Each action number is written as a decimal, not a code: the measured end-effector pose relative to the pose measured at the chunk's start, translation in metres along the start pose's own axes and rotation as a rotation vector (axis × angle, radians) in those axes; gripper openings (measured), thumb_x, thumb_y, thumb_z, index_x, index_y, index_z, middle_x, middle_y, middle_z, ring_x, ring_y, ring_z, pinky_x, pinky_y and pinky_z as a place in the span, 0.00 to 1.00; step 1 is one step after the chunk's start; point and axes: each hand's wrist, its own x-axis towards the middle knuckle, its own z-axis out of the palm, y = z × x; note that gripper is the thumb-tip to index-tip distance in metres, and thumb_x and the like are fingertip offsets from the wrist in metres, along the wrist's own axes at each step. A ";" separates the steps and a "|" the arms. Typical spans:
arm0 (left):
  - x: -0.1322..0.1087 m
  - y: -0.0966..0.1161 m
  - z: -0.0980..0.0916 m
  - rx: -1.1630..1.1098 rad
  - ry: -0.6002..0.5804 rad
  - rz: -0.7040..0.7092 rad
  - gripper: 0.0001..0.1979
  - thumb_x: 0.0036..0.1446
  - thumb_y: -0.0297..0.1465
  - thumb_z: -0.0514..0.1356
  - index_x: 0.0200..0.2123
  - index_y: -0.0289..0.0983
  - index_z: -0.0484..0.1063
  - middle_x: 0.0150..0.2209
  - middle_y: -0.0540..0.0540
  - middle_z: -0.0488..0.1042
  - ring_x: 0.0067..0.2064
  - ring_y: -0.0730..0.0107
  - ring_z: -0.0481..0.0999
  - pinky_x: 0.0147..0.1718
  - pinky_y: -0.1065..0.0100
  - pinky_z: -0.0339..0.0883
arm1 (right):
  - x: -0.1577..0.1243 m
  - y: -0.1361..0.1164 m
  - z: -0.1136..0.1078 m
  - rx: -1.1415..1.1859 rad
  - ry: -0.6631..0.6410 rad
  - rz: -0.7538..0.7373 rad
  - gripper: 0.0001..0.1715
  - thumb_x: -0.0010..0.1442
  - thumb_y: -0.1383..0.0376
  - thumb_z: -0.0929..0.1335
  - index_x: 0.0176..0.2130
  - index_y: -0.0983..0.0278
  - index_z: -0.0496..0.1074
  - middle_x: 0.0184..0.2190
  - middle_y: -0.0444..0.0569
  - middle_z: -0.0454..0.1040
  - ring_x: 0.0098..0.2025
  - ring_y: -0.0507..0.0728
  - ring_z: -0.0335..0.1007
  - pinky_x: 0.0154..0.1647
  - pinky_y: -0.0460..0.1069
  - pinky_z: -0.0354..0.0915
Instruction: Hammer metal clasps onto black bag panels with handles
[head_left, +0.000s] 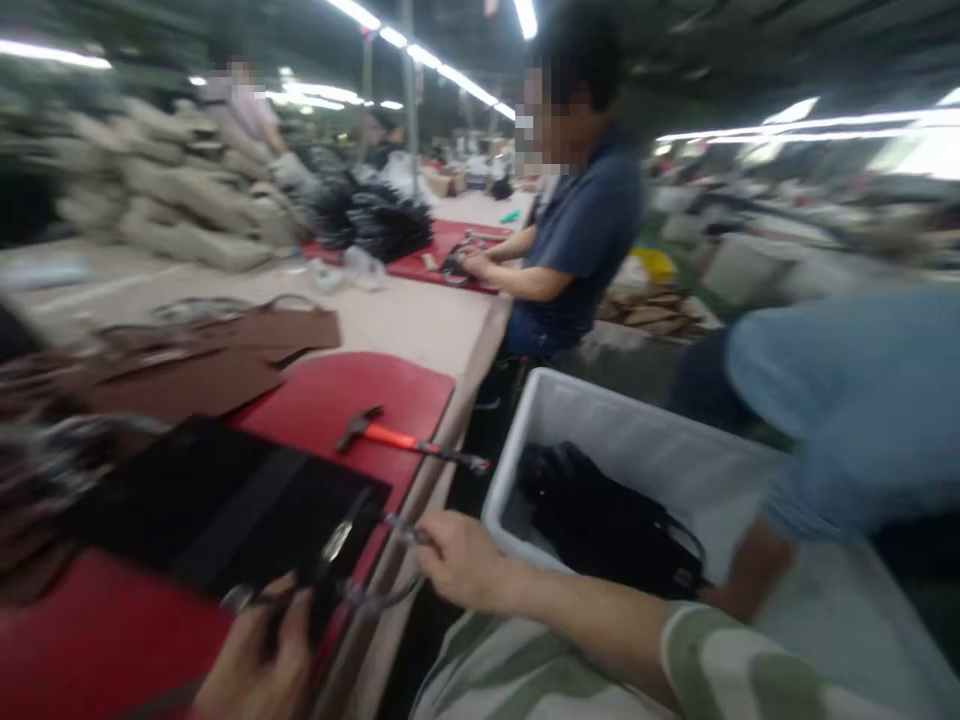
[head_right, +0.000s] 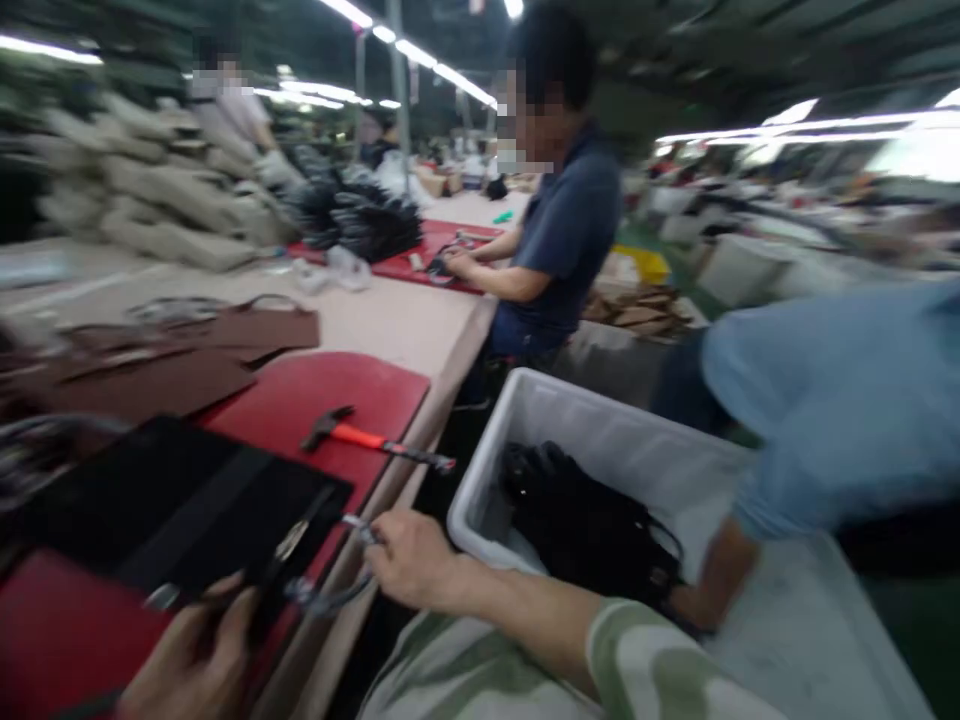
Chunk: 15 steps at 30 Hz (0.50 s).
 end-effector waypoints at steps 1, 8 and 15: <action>-0.005 -0.004 -0.005 0.033 0.032 -0.020 0.10 0.57 0.40 0.63 0.40 0.43 0.78 0.41 0.47 0.80 0.45 0.56 0.79 0.46 0.58 0.75 | 0.006 0.001 -0.003 0.039 -0.032 -0.009 0.08 0.61 0.65 0.64 0.37 0.64 0.73 0.32 0.48 0.76 0.34 0.55 0.71 0.36 0.48 0.62; -0.002 -0.015 0.003 0.005 0.099 -0.047 0.09 0.61 0.34 0.59 0.41 0.38 0.76 0.44 0.41 0.80 0.47 0.58 0.80 0.49 0.57 0.74 | 0.041 0.017 0.030 0.495 -0.346 0.258 0.16 0.61 0.56 0.62 0.30 0.63 0.69 0.20 0.43 0.71 0.23 0.52 0.68 0.24 0.45 0.62; -0.008 -0.004 0.007 -0.142 0.213 -0.190 0.10 0.62 0.36 0.61 0.41 0.37 0.76 0.45 0.40 0.80 0.48 0.59 0.80 0.51 0.57 0.74 | 0.042 0.024 0.042 0.743 -0.474 0.379 0.19 0.57 0.49 0.63 0.31 0.63 0.66 0.20 0.41 0.70 0.16 0.50 0.64 0.14 0.43 0.57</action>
